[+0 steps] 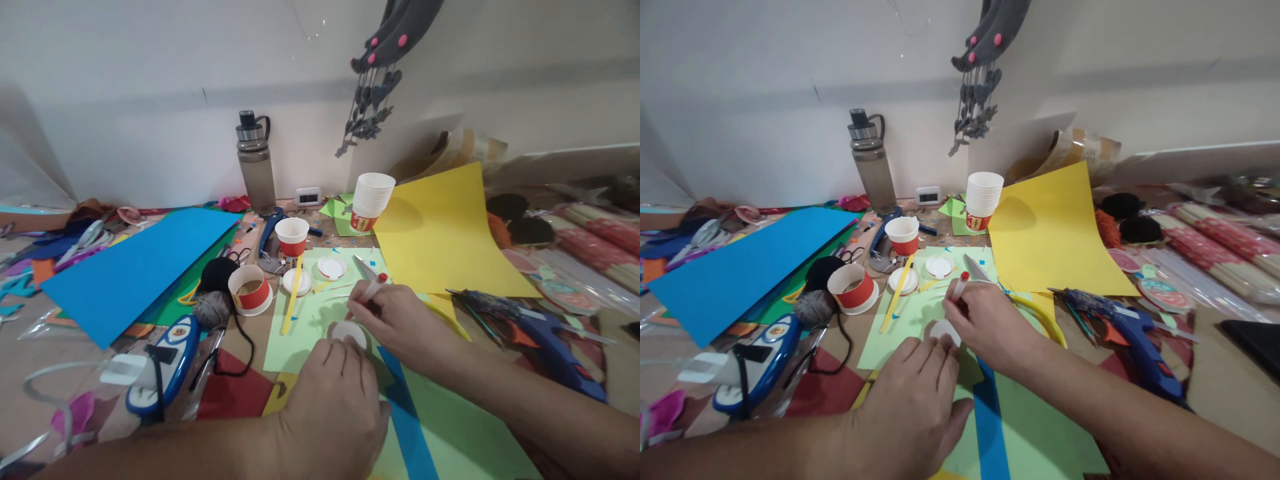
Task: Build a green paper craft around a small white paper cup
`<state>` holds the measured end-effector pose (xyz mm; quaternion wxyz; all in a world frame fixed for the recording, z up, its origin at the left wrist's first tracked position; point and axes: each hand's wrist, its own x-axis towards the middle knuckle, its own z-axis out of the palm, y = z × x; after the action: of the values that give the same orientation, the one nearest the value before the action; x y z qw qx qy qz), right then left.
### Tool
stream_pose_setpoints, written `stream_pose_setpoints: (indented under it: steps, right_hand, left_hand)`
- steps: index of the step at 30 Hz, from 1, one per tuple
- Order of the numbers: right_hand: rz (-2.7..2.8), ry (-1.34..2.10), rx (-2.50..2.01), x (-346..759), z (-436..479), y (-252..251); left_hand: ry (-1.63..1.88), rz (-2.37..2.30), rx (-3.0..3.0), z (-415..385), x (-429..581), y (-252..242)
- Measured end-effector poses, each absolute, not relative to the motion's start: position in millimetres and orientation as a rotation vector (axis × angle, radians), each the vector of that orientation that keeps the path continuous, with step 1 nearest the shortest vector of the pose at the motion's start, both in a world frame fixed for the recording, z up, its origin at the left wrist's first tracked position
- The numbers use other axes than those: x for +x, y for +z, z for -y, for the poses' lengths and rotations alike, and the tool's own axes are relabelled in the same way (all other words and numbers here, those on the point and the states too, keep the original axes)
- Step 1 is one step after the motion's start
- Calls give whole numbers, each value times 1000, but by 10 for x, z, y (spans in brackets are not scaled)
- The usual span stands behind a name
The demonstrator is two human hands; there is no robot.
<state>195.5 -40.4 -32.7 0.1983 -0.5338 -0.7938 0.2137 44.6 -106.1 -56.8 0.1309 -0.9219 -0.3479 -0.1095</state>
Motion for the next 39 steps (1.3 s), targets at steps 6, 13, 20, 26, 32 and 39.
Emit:
stream_pose_setpoints:
  steps: [6, 13, 20, 26, 32, 39]
  right_hand:
    - [2320, 541, -1521, 1816, 312, -260]
    - [2386, 643, -1573, 1705, 166, -231]
    - [2528, 657, -1442, 1561, 98, -234]
    - [2626, 642, -1414, 1424, 193, -157]
    - [2679, 750, -1350, 1372, 267, -129]
    - [2365, 748, -1433, 1579, 341, 12]
  left_hand:
    - [-335, 994, -2667, 1092, 458, -634]
    - [-407, 982, -2629, 1107, 487, -686]
    - [-385, 952, -2646, 1102, 481, -670]
    - [-329, 949, -2691, 1107, 483, -652]
    - [-264, 986, -2779, 1116, 494, -637]
    - [-303, 993, -2787, 1050, 444, -559]
